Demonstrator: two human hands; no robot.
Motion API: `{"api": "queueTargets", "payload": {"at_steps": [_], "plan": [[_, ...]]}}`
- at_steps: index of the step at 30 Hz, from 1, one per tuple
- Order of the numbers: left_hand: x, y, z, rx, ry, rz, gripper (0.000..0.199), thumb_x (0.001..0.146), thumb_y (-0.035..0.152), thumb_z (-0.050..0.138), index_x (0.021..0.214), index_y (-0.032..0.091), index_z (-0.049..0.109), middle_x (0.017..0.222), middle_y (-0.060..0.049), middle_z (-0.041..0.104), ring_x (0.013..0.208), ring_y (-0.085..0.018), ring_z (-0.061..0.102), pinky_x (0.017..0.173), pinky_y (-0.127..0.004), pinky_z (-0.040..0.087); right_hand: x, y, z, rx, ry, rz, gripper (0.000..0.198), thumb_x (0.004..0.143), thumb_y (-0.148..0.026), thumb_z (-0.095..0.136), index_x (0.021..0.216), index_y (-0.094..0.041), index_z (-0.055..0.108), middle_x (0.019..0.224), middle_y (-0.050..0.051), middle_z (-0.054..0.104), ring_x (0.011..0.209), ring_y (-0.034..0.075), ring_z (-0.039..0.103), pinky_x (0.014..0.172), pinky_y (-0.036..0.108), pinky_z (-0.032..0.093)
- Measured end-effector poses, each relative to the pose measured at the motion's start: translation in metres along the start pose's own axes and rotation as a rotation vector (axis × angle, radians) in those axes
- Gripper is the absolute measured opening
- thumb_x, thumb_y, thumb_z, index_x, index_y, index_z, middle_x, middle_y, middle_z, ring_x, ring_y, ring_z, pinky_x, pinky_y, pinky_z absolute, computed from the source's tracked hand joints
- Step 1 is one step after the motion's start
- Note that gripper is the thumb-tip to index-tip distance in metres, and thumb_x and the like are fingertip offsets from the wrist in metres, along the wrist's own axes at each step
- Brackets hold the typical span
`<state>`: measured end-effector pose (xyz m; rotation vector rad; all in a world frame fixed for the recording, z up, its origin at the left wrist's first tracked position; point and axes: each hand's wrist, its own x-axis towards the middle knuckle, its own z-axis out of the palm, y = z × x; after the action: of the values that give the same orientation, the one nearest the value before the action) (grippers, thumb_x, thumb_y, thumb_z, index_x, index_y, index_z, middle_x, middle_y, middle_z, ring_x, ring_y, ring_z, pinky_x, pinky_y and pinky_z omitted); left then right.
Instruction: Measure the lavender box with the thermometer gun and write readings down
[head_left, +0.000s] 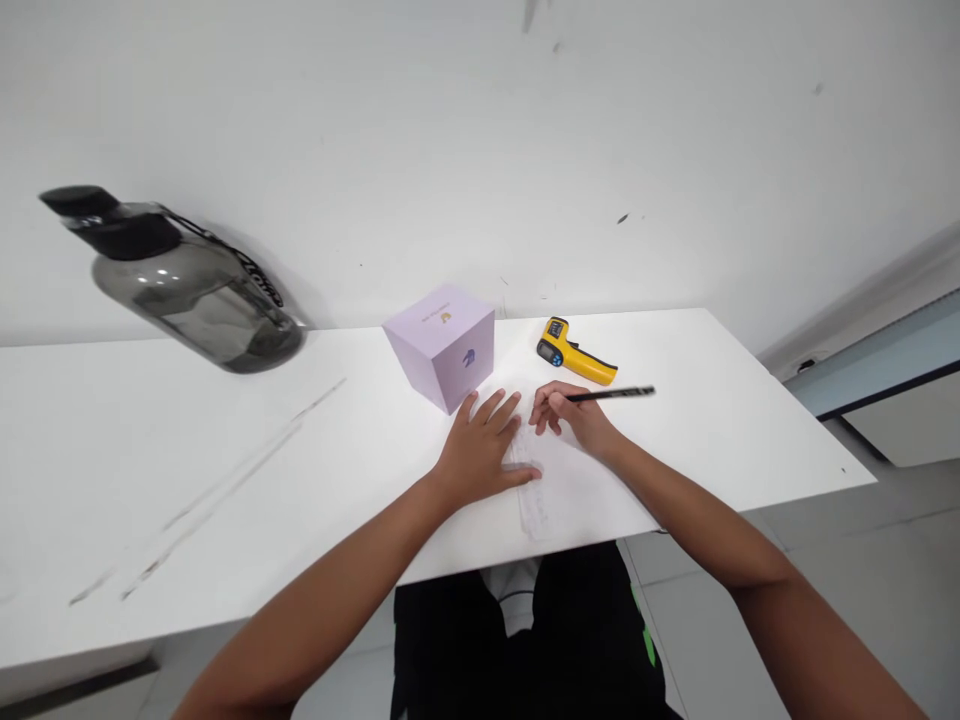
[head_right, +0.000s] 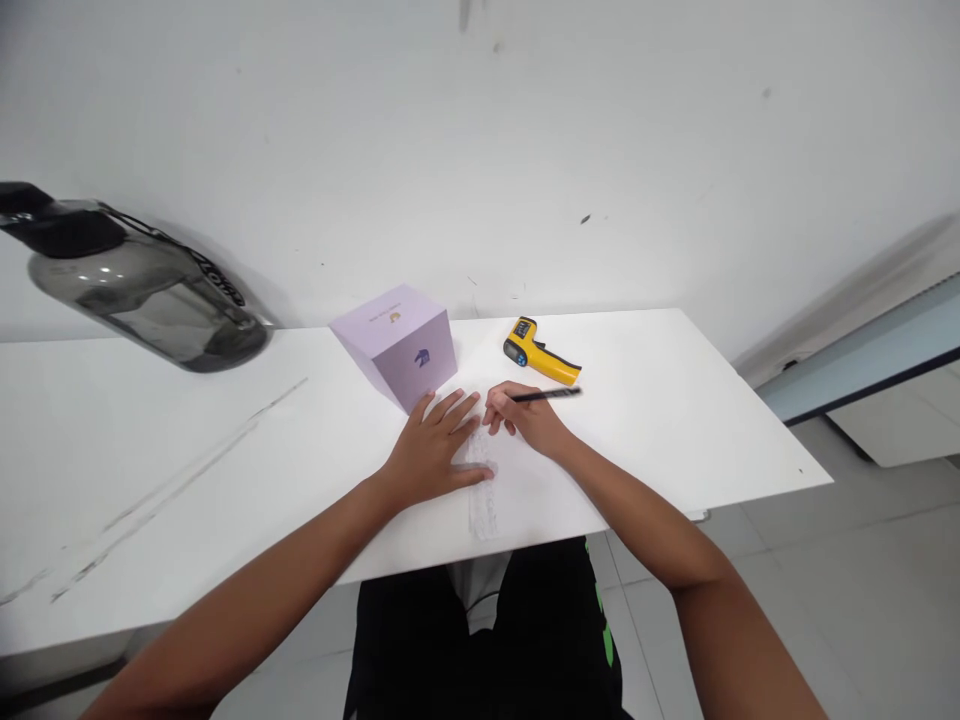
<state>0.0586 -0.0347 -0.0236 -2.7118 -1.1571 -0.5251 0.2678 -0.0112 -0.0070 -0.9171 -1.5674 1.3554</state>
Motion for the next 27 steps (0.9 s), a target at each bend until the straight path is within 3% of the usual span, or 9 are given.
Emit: {"api": "queueTargets", "payload": {"at_steps": [3,7,11,22,27], "plan": [[0.001,-0.001,-0.001,-0.03,-0.01,0.011,0.072,0.081,0.075,0.05,0.128,0.022,0.062,0.152,-0.01,0.047,0.139,-0.033,0.044,0.119,-0.057,0.02,-0.005,0.005,0.003,-0.169,-0.049,-0.057,0.068,0.092,-0.073,0.029,0.083,-0.016,0.065,0.069,0.003,0.063,0.053,0.011,0.054,0.052,0.026,0.039],[0.002,-0.003,-0.001,-0.063,-0.029,0.01,0.071,0.081,0.074,0.053,0.13,0.024,0.061,0.15,-0.01,0.049,0.137,-0.032,0.047,0.12,-0.057,0.018,-0.007,0.007,0.004,-0.364,0.047,0.003,0.043,0.093,-0.056,0.047,0.08,-0.019,0.063,0.063,-0.001,0.058,0.06,0.013,0.055,0.06,0.027,0.044],[0.003,-0.003,-0.001,-0.089,-0.042,0.002,0.07,0.079,0.074,0.056,0.129,0.025,0.062,0.148,-0.009,0.052,0.134,-0.032,0.05,0.121,-0.057,0.019,-0.007,0.009,0.005,-0.472,0.088,0.036,0.043,0.092,-0.047,0.051,0.059,-0.019,0.053,0.058,0.0,0.059,0.056,0.012,0.051,0.056,0.027,0.041],[0.004,-0.004,0.0,-0.164,-0.009,0.014,0.066,0.077,0.07,0.062,0.125,0.025,0.065,0.145,-0.009,0.055,0.127,-0.033,0.055,0.121,-0.059,0.019,-0.006,0.01,0.007,-0.565,0.043,-0.012,0.042,0.091,-0.042,0.051,0.055,-0.02,0.046,0.053,-0.003,0.048,0.052,0.011,0.04,0.052,0.029,0.033],[0.003,-0.004,0.001,-0.167,-0.013,0.012,0.066,0.078,0.07,0.061,0.126,0.025,0.065,0.145,-0.008,0.055,0.126,-0.033,0.056,0.122,-0.059,0.018,-0.006,0.011,0.006,-0.553,0.043,-0.007,0.042,0.092,-0.044,0.05,0.059,-0.019,0.052,0.056,-0.001,0.053,0.054,0.012,0.045,0.053,0.028,0.037]]}}
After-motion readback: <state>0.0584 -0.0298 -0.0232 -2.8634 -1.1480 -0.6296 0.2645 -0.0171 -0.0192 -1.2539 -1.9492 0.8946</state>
